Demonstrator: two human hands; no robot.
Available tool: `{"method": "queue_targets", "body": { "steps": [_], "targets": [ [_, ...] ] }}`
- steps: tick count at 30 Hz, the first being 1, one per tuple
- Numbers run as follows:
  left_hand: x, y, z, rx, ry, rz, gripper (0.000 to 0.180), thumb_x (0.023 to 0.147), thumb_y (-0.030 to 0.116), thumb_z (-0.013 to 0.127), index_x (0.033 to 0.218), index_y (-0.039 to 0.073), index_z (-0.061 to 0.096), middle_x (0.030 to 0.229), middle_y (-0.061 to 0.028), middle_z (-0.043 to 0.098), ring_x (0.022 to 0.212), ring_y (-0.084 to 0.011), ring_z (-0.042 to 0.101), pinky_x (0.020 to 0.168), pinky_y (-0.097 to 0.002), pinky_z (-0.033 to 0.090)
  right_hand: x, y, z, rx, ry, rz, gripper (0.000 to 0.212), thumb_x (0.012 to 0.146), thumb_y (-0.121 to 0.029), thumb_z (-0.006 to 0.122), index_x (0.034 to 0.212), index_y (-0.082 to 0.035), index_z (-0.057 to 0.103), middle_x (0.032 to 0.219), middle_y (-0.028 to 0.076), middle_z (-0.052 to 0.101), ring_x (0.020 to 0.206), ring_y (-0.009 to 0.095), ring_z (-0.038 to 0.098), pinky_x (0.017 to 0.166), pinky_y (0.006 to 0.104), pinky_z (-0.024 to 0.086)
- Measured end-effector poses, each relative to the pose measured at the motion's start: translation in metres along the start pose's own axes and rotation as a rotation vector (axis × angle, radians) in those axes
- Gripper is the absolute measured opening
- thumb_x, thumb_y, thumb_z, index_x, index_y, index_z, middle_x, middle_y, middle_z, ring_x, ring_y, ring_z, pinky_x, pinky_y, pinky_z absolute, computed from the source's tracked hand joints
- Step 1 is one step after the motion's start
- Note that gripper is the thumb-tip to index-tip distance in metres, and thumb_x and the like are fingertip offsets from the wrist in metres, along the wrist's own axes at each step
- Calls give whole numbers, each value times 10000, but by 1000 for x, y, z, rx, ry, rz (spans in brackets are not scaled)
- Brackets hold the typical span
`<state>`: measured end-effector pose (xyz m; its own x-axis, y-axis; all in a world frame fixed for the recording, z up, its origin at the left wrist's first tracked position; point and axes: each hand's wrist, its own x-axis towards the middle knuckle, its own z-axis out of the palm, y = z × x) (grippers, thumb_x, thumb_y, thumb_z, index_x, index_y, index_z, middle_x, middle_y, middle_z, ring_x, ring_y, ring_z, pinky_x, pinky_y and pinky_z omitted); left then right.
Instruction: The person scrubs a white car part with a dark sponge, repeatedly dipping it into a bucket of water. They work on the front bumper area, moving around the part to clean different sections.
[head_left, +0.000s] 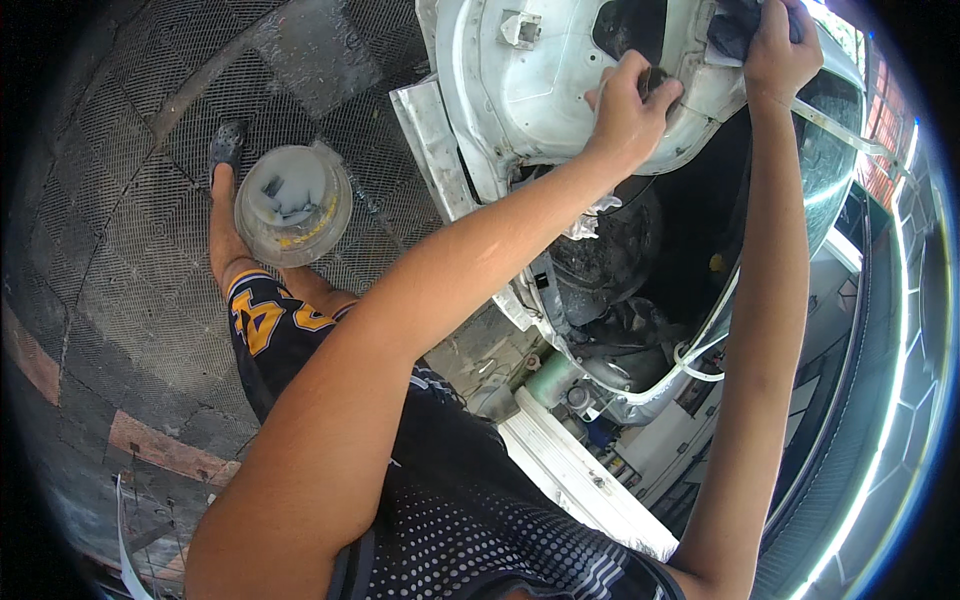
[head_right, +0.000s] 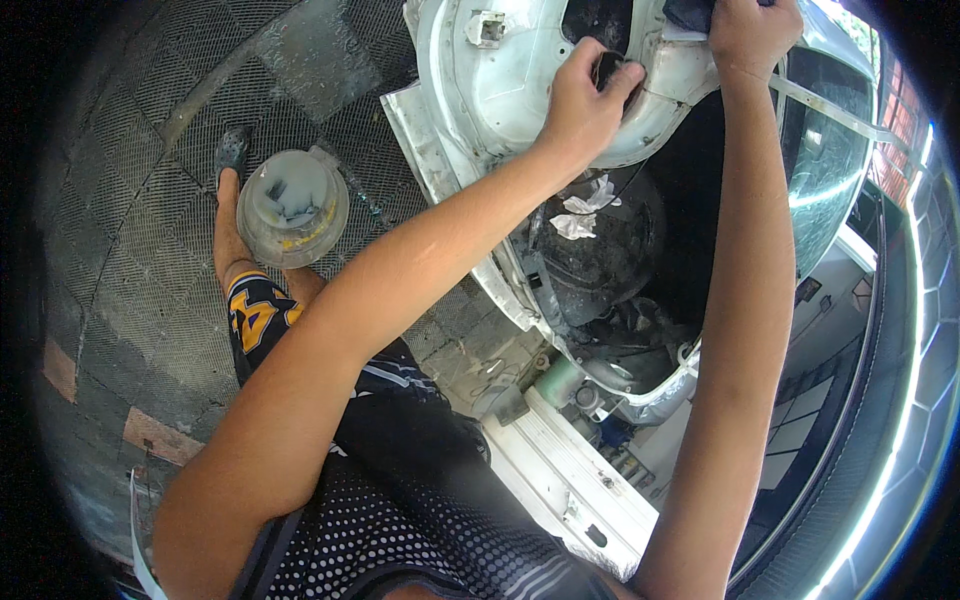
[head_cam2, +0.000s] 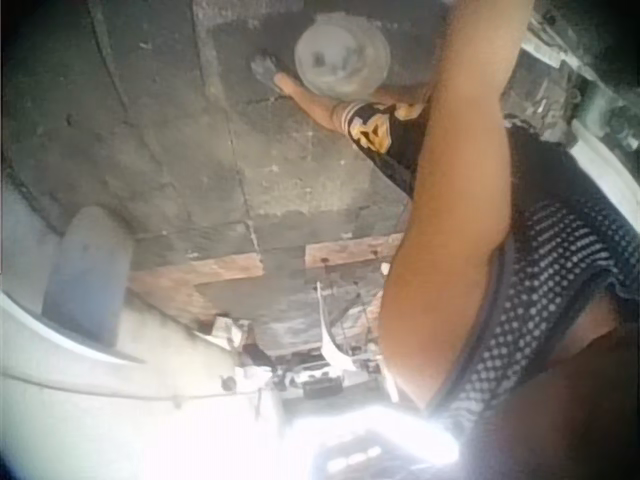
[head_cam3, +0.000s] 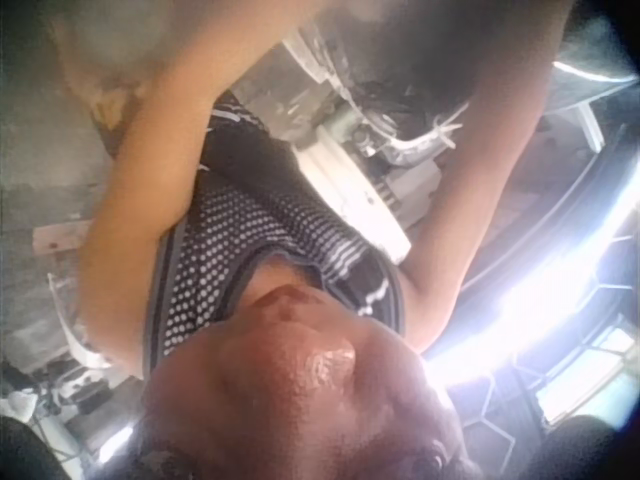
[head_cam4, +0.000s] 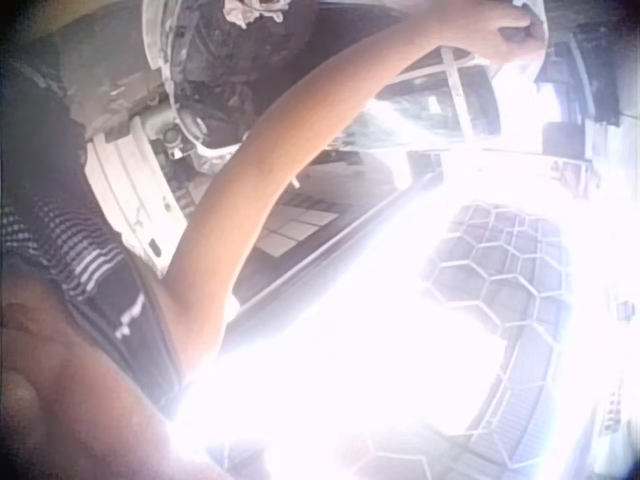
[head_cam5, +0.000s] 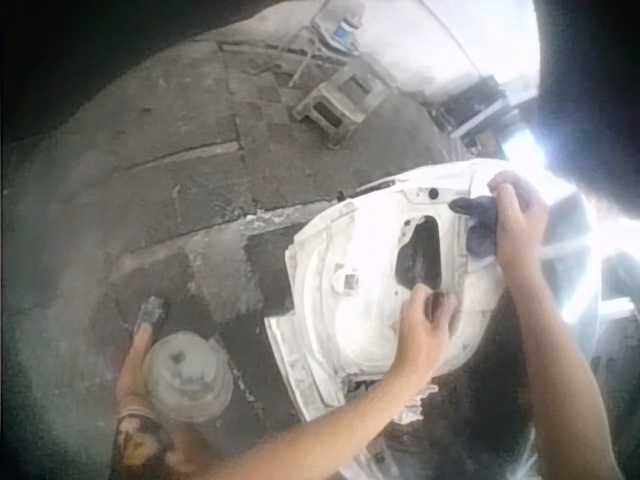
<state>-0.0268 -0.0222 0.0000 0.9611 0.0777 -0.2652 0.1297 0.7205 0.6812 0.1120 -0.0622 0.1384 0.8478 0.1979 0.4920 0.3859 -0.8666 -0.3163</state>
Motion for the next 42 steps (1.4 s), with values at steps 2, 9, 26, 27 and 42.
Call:
{"method": "queue_targets", "body": {
  "steps": [2, 9, 26, 27, 42],
  "targets": [
    [17, 1, 5, -255, 41, -76, 242, 932, 222, 741, 950, 45, 577, 816, -96, 621, 766, -241, 561, 829, -438, 432, 2, -8, 6, 21, -11, -6, 193, 941, -155, 591, 939, 0, 706, 910, 31, 679, 884, 129, 619, 828, 273, 479],
    [24, -6, 9, -118, 125, 133, 221, 931, 151, 741, 938, 12, 569, 791, -105, 607, 730, -230, 550, 731, -415, 461, 0, -4, 5, 24, -1, -43, 176, 941, -144, 578, 912, -7, 685, 881, 19, 654, 861, 119, 598, 805, 266, 470],
    [8, 28, -39, 187, -289, 168, 252, 895, 200, 826, 971, 17, 672, 853, -34, 677, 807, -100, 575, 747, -298, 479, 0, -15, 12, -5, 19, 23, 136, 891, -93, 583, 888, 20, 659, 792, 62, 655, 767, 113, 613, 743, 276, 494],
    [6, 25, -38, 201, -303, 135, 261, 870, 184, 843, 925, 15, 651, 793, -33, 642, 752, -101, 550, 704, -304, 477, -1, -17, 12, -18, 28, 18, 134, 891, -94, 586, 887, 18, 660, 791, 62, 657, 768, 117, 616, 748, 277, 496],
    [-13, 38, -68, 519, -59, -26, 266, 896, 164, 795, 1023, -43, 684, 852, -175, 746, 760, -243, 699, 748, -380, 546, -9, -14, 11, -1, 8, 42, 152, 891, -126, 597, 923, 1, 675, 794, 102, 675, 766, 159, 651, 756, 299, 515]
  ]
}}
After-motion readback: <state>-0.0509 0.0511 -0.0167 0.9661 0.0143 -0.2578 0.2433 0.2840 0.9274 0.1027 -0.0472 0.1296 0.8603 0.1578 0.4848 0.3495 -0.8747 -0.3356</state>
